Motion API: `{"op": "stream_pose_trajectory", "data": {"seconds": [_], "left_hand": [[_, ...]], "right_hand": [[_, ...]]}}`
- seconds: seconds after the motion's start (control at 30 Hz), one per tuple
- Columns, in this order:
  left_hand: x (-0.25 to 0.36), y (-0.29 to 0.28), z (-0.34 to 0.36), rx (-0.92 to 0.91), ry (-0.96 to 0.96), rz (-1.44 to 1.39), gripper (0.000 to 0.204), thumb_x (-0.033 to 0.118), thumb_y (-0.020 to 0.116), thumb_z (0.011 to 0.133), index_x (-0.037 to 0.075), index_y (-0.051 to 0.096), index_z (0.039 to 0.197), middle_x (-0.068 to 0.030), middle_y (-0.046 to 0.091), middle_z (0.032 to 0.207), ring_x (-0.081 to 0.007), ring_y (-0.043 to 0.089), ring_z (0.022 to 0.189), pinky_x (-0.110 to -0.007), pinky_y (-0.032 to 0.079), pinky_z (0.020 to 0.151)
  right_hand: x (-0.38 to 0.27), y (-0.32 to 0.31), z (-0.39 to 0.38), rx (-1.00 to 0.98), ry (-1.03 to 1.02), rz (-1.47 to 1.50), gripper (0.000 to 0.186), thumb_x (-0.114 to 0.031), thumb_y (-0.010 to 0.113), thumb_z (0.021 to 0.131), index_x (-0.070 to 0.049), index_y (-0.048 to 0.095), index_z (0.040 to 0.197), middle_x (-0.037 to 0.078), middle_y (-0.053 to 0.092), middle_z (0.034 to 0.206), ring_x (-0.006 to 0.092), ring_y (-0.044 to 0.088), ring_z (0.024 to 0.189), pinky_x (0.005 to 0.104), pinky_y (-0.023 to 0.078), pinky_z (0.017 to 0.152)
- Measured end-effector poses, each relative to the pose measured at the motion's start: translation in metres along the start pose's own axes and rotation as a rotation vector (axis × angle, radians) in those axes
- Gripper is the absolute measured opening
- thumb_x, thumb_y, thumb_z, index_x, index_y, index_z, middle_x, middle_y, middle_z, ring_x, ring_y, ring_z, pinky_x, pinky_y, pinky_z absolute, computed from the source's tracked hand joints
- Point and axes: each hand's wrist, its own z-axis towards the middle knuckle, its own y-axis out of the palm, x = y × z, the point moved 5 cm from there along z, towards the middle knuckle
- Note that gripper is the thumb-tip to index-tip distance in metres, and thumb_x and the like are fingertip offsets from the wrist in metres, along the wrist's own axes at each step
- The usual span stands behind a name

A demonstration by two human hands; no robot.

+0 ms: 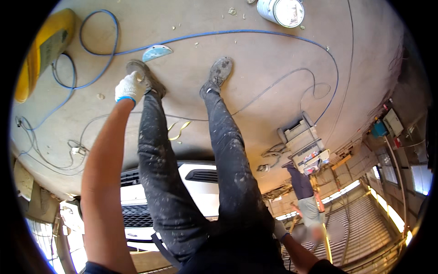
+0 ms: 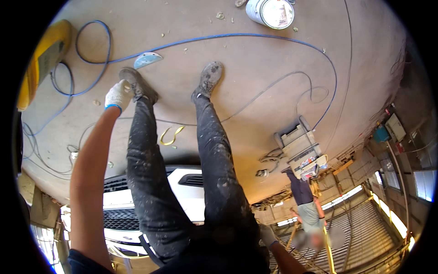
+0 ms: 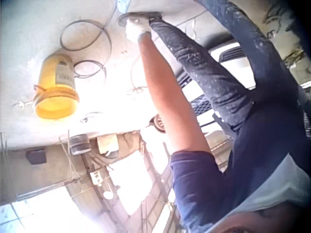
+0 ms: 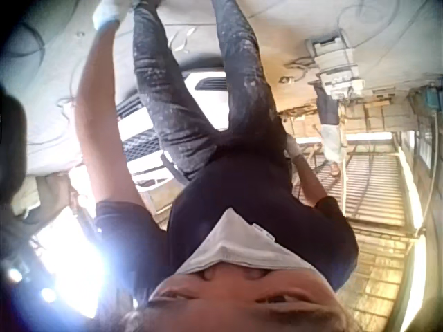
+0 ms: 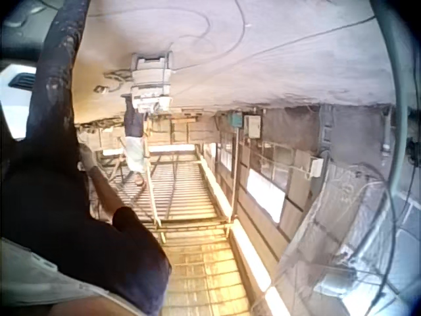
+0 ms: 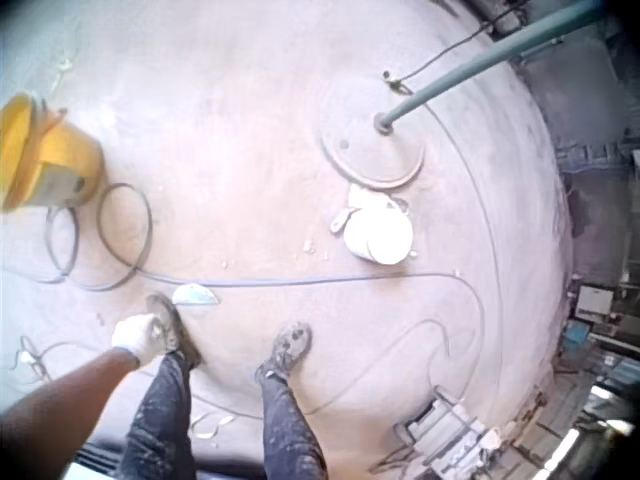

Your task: The person uses a power sander to smooth the side panel of a white car in a garage. They move the sander across the surface, pause to feel the panel, and continue sanding before setting the tool down and walking away.

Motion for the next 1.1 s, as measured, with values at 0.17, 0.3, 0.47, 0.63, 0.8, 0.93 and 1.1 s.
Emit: {"op": "stream_pose_trajectory", "data": {"seconds": [0.17, 0.3, 0.47, 0.63, 0.8, 0.93, 1.1], "left_hand": [[0.009, -0.019, 0.009, 0.033, -0.127, 0.178, 0.067, 0.042, 0.074, 0.087, 0.015, 0.056, 0.145, -0.0167, 0.062, 0.144, -0.0392, 0.058, 0.135, -0.055, 0.048, 0.109], [0.043, 0.007, 0.096, 0.167, -0.019, 0.379, 0.078, 0.04, 0.08, 0.081, 0.011, 0.052, 0.148, -0.016, 0.057, 0.146, -0.0401, 0.054, 0.138, -0.059, 0.044, 0.112], [0.059, 0.02, 0.171, 0.318, 0.154, 0.527, 0.059, 0.034, 0.08, 0.084, 0.029, 0.062, 0.14, -0.0099, 0.06, 0.143, -0.0398, 0.059, 0.132, -0.058, 0.051, 0.105], [0.049, 0.036, 0.14, 0.117, 0.203, 0.57, 0.035, 0.038, 0.074, 0.09, 0.027, 0.074, 0.124, -0.0102, 0.069, 0.127, -0.0358, 0.066, 0.121, -0.055, 0.054, 0.097], [0.028, -0.017, 0.004, 0.028, 0.227, -0.13, 0.036, 0.034, 0.074, 0.091, 0.007, 0.069, 0.116, -0.0231, 0.075, 0.108, -0.0418, 0.072, 0.103, -0.05, 0.055, 0.088], [-0.07, -0.097, -0.093, 0.031, 0.145, -0.342, 0.034, 0.029, 0.077, 0.091, 0.002, 0.07, 0.111, -0.0188, 0.075, 0.097, -0.0276, 0.071, 0.086, -0.038, 0.055, 0.082], [-0.163, -0.211, -0.2, 0.257, 0.11, -0.302, 0.019, 0.015, 0.076, 0.086, 0.0, 0.067, 0.092, -0.0075, 0.064, 0.075, -0.0138, 0.054, 0.071, -0.035, 0.05, 0.066]], "right_hand": [[0.003, 0.014, 0.022, -0.04, -0.093, -0.207, 0.03, -0.019, 0.06, 0.106, 0.003, 0.072, 0.123, 0.006, 0.075, 0.106, 0.0146, 0.071, 0.094, 0.0309, 0.057, 0.082], [0.029, 0.043, 0.031, 0.052, 0.357, 0.644, 0.031, -0.019, 0.059, 0.107, 0.004, 0.072, 0.124, 0.007, 0.076, 0.109, 0.0162, 0.072, 0.096, 0.0324, 0.058, 0.086], [0.058, 0.037, 0.012, 0.036, 0.488, 0.641, 0.026, -0.018, 0.061, 0.108, 0.0, 0.072, 0.122, 0.007, 0.076, 0.11, 0.0173, 0.072, 0.095, 0.0324, 0.06, 0.087], [0.059, 0.055, 0.024, 0.02, 0.434, 0.736, 0.024, -0.016, 0.059, 0.109, -0.001, 0.072, 0.121, 0.006, 0.075, 0.107, 0.0181, 0.072, 0.092, 0.0321, 0.06, 0.085], [0.069, 0.058, 0.04, -0.031, -0.009, 0.249, 0.025, -0.012, 0.057, 0.107, -0.002, 0.073, 0.123, 0.005, 0.075, 0.113, 0.0154, 0.07, 0.1, 0.0323, 0.058, 0.09], [0.021, 0.068, 0.048, -0.072, -0.1, 0.21, 0.03, -0.01, 0.055, 0.105, 0.0, 0.071, 0.128, 0.006, 0.076, 0.116, 0.014, 0.069, 0.105, 0.0309, 0.056, 0.094], [-0.011, 0.118, 0.027, -0.03, -0.109, 0.467, 0.03, -0.008, 0.056, 0.106, 0.003, 0.071, 0.129, 0.01, 0.077, 0.115, 0.0184, 0.072, 0.102, 0.0321, 0.058, 0.09]]}}
